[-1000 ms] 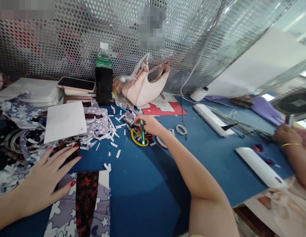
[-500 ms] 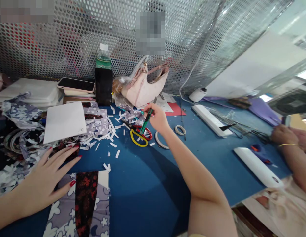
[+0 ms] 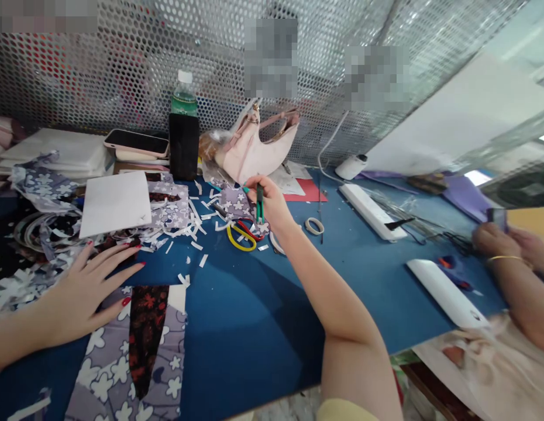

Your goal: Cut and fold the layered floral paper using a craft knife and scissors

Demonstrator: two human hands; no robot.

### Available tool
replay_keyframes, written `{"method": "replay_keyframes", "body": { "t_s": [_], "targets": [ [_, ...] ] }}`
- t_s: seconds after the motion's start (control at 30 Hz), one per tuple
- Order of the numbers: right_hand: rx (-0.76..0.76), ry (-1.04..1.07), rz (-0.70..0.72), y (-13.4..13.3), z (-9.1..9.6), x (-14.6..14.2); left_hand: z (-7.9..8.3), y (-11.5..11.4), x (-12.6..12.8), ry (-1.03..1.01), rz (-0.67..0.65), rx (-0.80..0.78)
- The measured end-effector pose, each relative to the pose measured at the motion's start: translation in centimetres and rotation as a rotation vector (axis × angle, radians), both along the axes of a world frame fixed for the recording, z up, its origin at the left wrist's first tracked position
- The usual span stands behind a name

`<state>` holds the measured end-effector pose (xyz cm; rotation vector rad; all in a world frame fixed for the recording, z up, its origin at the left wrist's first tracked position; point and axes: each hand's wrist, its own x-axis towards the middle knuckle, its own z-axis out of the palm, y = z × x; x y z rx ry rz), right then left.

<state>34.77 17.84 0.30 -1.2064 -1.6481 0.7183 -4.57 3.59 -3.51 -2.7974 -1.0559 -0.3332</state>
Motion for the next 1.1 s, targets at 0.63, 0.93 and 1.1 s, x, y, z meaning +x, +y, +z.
{"method": "replay_keyframes", "body": {
  "t_s": [0.63,0.93,1.1],
  "targets": [
    [0.075,-0.765,1.000,-7.3,-0.8,-7.9,1.2,0.1,0.1,-0.026,-0.185,-0.046],
    [0.177,-0.750,1.005,-7.6,-1.8,-7.9,1.6,-0.1,0.2,-0.027,-0.194,-0.045],
    [0.213,-0.694,0.922,-7.6,-3.2,-8.1,1.6,-0.3,0.1,-0.025,-0.188,-0.058]
  ]
}}
